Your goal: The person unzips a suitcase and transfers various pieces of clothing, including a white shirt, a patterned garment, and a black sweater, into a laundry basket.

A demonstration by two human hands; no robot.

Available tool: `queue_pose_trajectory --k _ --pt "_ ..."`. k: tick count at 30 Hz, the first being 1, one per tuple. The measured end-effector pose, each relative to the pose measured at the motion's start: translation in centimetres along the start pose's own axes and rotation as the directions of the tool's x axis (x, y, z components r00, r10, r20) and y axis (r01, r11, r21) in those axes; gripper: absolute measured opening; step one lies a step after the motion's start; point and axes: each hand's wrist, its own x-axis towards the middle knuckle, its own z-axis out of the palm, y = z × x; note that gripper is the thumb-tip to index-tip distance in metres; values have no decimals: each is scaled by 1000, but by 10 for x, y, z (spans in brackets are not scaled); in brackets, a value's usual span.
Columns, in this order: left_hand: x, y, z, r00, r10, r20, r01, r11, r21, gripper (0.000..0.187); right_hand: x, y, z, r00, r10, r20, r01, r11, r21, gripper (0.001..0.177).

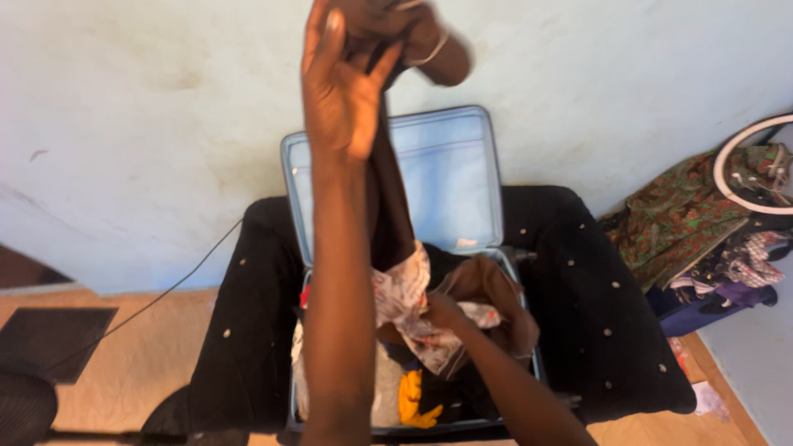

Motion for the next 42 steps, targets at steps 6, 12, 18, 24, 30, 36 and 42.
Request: queue_pose_trajectory --k 6,12,18,24,30,36,42 --pt "-96 48 -91 885 10 -466 272 801 534 57 -43 -144 -17 933 -360 -6 351 904 243 37" --pt "-207 -6 -102 847 -315 -428 527 402 748 57 -161 -317 -10 698 -687 -201 716 681 156 25" --pt "-217 -60 -104 805 -357 -473 583 332 741 36 -198 -358 -12 295 -864 -409 594 501 -629 23" --pt "-174 -27 -142 669 -110 -736 656 552 514 22 -164 -279 -94 642 -633 -433 48 597 -801 24" --pt "-184 -30 -128 686 -324 -651 431 902 6 56 -124 -192 -87 939 -295 -180 344 848 403 47" --pt "-156 -5 -86 884 -166 -437 129 985 -115 78 -138 -236 -41 591 -805 -42 495 322 807 51" --pt "-139 39 -44 959 -41 -282 -36 964 -265 97 -168 -324 12 444 -892 -90 486 155 860 80"
